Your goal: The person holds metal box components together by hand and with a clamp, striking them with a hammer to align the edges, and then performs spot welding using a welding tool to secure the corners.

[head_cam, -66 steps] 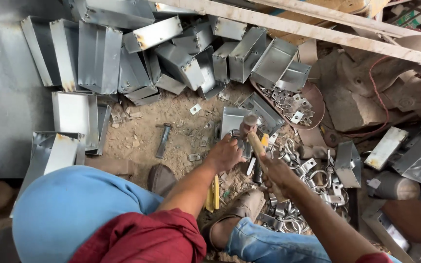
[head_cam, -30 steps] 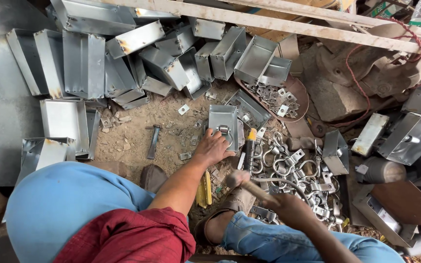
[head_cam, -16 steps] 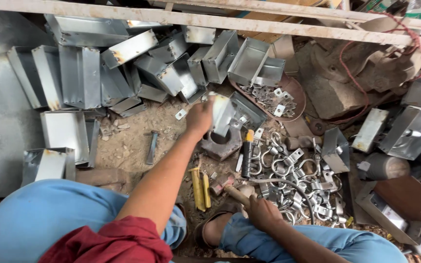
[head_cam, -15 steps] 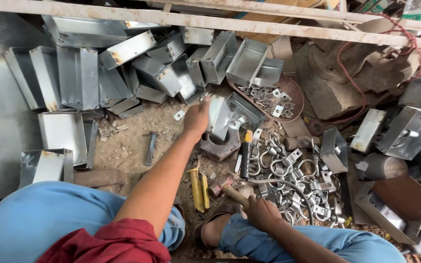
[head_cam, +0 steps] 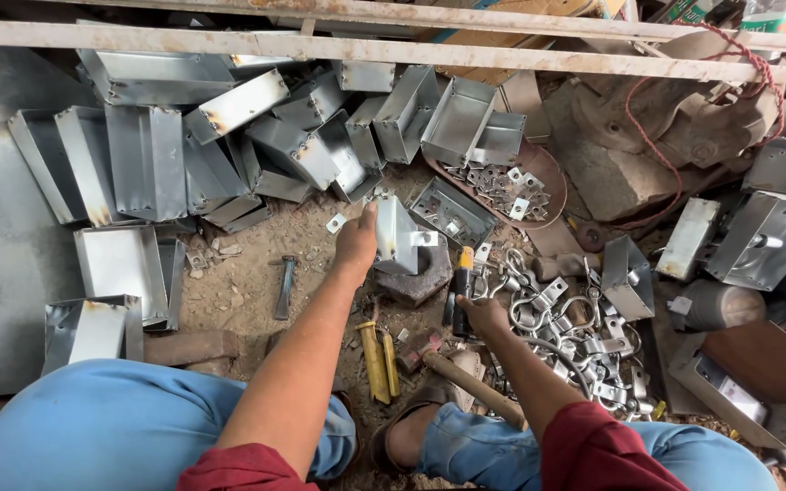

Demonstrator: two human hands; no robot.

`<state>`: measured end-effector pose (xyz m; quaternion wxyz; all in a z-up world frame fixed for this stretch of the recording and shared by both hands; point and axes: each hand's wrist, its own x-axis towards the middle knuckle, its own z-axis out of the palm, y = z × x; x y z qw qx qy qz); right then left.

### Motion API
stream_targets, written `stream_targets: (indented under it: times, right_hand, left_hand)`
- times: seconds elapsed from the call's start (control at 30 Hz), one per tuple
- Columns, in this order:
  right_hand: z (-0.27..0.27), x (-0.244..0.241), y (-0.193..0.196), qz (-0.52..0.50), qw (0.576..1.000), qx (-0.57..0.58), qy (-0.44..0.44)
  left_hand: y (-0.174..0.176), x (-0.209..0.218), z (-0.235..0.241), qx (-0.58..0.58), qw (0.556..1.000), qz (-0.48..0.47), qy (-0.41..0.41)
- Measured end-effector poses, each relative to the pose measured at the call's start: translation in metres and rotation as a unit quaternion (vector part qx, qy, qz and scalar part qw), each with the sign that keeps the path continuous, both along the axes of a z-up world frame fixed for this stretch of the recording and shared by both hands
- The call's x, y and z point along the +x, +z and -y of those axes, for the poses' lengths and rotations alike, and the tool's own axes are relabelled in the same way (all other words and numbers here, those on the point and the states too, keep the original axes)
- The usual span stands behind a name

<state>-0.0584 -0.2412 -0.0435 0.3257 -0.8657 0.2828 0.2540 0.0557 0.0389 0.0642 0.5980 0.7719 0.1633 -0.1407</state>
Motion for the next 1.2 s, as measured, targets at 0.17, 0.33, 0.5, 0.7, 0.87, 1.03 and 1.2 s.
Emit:
stream_targets:
  times: [0.17,0.33,0.5,0.7,0.87,1.03,1.2]
  right_hand:
    - [0.007,0.000,-0.015,0.006,0.971,0.192,-0.142]
    - [0.015,-0.015,0.007,0.054,0.921,0.321,-0.214]
    - [0.025,-0.027,0.061,0.078,0.922,0.328,-0.188]
    - [0.043,-0.049,0.157,0.203,0.930,0.297,-0.066]
    - [0.035,-0.056,0.228,0.301,0.953,-0.002,0.031]
    - [0.032,-0.075,0.225,0.411,0.894,-0.075,0.159]
    - [0.038,-0.076,0.207,0.333,0.939,0.074,0.050]
  left_hand:
    - [0.004,-0.010,0.004,0.025,0.998,0.037,0.037]
    - [-0.012,-0.011,0.005,-0.074,0.992,0.019,0.101]
    - [-0.016,-0.016,0.010,-0.146,0.982,-0.019,0.114]
    - [-0.001,-0.020,0.011,-0.092,0.990,-0.038,0.097]
    - [0.012,-0.025,0.015,-0.103,0.990,-0.045,0.090]
    - [0.016,-0.021,0.018,-0.060,0.993,-0.051,0.089]
    - [0.007,-0.019,0.022,0.058,0.997,-0.002,0.055]
